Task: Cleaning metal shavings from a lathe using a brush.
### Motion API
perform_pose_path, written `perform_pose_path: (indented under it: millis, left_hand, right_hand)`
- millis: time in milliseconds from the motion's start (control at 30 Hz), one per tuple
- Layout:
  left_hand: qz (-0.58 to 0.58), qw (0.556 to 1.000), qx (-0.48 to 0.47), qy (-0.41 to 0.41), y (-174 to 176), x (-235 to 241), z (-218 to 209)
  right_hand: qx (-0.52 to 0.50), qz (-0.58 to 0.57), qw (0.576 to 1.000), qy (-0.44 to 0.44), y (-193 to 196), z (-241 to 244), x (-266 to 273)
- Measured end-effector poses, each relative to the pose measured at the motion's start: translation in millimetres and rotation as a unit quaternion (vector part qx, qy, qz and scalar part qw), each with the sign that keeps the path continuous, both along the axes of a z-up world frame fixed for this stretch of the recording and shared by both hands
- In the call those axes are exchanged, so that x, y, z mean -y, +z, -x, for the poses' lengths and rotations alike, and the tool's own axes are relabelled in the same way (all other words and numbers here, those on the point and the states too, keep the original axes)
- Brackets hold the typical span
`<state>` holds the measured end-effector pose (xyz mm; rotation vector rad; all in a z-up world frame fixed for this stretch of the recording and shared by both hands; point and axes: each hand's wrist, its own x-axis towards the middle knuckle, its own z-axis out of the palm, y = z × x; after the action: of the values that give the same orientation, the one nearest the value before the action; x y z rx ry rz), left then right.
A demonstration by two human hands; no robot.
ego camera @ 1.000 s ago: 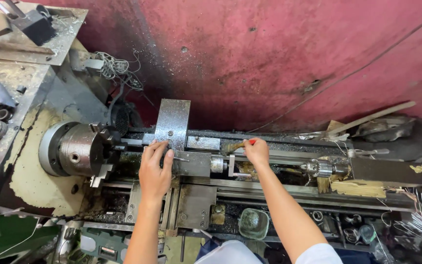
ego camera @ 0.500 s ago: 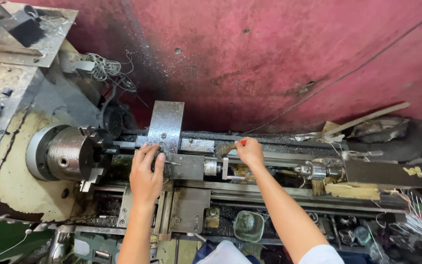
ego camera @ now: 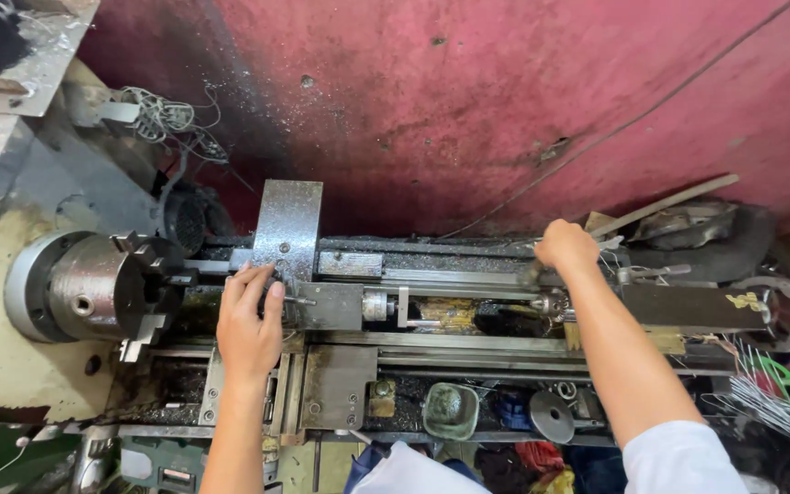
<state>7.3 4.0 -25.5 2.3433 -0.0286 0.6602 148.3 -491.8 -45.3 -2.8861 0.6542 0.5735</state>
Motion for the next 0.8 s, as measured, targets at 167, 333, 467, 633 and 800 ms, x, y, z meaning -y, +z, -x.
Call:
perform_pose_path:
  millis: [167, 333, 467, 633, 800]
  left_hand:
    - [0.003, 1.000, -0.011, 0.002, 3.5, 2.6, 1.9]
    - [-0.002, 1.000, -0.001, -0.001, -1.2, 0.9, -1.0]
    - [-0.004, 1.000, 0.004, 0.005, 1.6, 1.6, 2.8]
    - [0.000, 1.000, 0.004, 0.005, 2.5, 2.5, 2.3]
    - [-0.015, 1.000, 0.004, -0.003, -0.6, -1.1, 0.3]
  right_hand:
    - [-0.026, 0.016, 0.999, -0.036, 14.3, 10.3, 25.1]
    - [0.008, -0.001, 0.999, -0.041, 33.5, 19.8, 21.5]
    - [-0.011, 0.030, 0.999, -0.015, 43.5, 20.2, -13.2]
    - [-0.009, -0.005, 0.999, 0.044, 25.0, 11.8, -79.5]
    - [0.018, -0.103, 0.988, 0.110, 6.1, 5.6, -152.1]
